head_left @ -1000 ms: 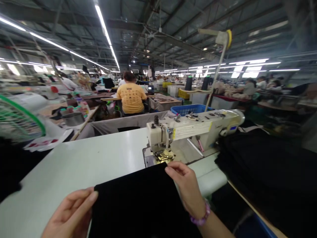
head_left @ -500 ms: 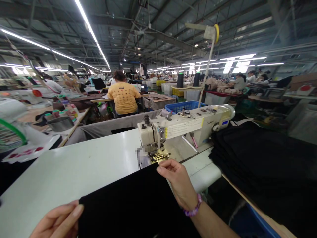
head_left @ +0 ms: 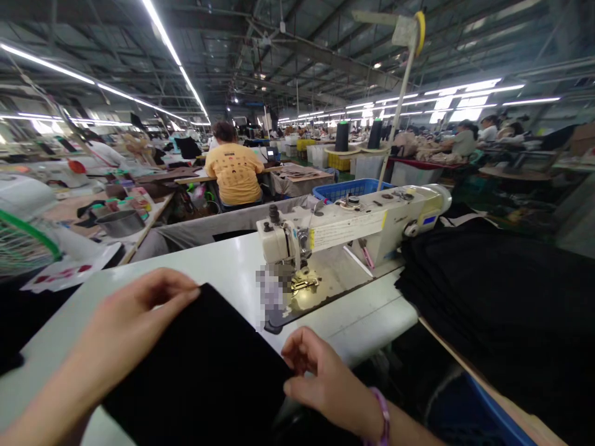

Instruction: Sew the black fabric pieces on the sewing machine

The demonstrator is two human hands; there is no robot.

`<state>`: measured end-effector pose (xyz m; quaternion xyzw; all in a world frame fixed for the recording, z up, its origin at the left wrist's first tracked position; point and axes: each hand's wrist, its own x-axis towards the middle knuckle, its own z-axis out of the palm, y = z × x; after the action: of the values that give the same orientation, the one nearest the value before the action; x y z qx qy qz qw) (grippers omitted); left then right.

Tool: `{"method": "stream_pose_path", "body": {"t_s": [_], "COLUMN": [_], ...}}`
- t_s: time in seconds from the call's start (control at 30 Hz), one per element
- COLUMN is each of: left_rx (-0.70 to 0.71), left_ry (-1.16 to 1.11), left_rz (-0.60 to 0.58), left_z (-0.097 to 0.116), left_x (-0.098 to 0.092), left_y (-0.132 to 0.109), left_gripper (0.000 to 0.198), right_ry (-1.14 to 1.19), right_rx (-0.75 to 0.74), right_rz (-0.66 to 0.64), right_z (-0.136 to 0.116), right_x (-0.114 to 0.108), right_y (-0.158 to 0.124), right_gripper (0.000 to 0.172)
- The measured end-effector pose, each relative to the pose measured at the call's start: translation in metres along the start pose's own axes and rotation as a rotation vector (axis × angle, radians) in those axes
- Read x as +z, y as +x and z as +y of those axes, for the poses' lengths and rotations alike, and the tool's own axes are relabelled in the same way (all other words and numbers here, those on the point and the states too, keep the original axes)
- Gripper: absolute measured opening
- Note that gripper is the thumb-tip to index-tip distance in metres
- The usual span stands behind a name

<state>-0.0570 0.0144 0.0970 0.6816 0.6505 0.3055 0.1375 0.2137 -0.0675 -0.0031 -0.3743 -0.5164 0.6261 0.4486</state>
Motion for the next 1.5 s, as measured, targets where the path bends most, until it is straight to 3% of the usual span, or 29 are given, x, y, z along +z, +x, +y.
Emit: {"method": "stream_pose_path", "body": {"t_s": [0.07, 0.13, 0.2, 0.27, 0.33, 0.53, 0.63, 0.83, 1.0, 1.07, 1.17, 1.23, 1.27, 1.33, 1.43, 1.5], "left_rx": [0.088, 0.108, 0.117, 0.122, 0.122, 0.088, 0.057, 0.026, 0.09, 0.138, 0.258, 0.461, 0.576, 0.799, 1.007, 1.068], "left_ry": [-0.063, -0.101, -0.131, -0.153, -0.17, -0.166, -0.135, -0.056, 0.006, 0.043, 0.073, 0.035, 0.028, 0.075, 0.204, 0.249], "left_rz": [-0.193, -0.261, -0.279, -0.268, -0.255, -0.25, -0.242, -0.226, -0.185, -0.117, -0.099, -0.245, -0.315, -0.299, -0.169, -0.163], "left_z": [0.018, 0.026, 0.027, 0.023, 0.02, 0.017, 0.016, 0.012, 0.016, 0.022, 0.033, 0.036, 0.034, 0.026, 0.005, -0.005], "left_x": [0.038, 0.084, 0.125, 0.151, 0.162, 0.165, 0.172, 0.183, 0.177, 0.168, 0.153, 0.147, 0.146, 0.148, 0.154, 0.156], "left_y": [0.02, 0.031, 0.034, 0.033, 0.032, 0.043, 0.051, 0.06, 0.057, 0.041, -0.008, -0.049, -0.068, -0.095, -0.105, -0.097], "left_gripper": [0.02, 0.011, 0.006, 0.006, 0.008, 0.006, 0.008, 0.011, 0.009, 0.015, 0.015, 0.005, 0.011, 0.022, 0.044, 0.049], "right_ry": [-0.087, -0.217, -0.37, -0.493, -0.588, -0.989, -1.129, -1.134, -1.081, -1.051, -1.045, -1.054, -1.058, -1.063, -1.064, -1.061], "right_rx": [-0.01, -0.053, -0.116, -0.192, -0.295, -0.688, -0.745, -0.851, -0.809, -0.774, -0.753, -0.736, -0.723, -0.695, -0.673, -0.655], "right_rz": [0.053, 0.139, 0.175, 0.163, 0.134, 0.074, 0.116, 0.112, 0.088, 0.08, 0.06, 0.046, 0.04, 0.032, 0.046, 0.06], "right_z": [0.024, 0.046, 0.061, 0.065, 0.062, 0.05, 0.049, 0.054, 0.054, 0.052, 0.05, 0.049, 0.048, 0.047, 0.044, 0.042], "right_x": [0.004, 0.002, -0.005, -0.017, -0.028, -0.052, -0.054, -0.052, -0.055, -0.055, -0.053, -0.052, -0.051, -0.049, -0.047, -0.046], "right_y": [-0.018, -0.031, -0.039, -0.042, -0.041, -0.035, -0.032, -0.025, -0.024, -0.025, -0.024, -0.022, -0.021, -0.019, -0.013, -0.008], "right_gripper": [0.043, 0.048, 0.041, 0.03, 0.027, 0.033, 0.029, 0.027, 0.026, 0.025, 0.023, 0.022, 0.021, 0.02, 0.02, 0.021]}}
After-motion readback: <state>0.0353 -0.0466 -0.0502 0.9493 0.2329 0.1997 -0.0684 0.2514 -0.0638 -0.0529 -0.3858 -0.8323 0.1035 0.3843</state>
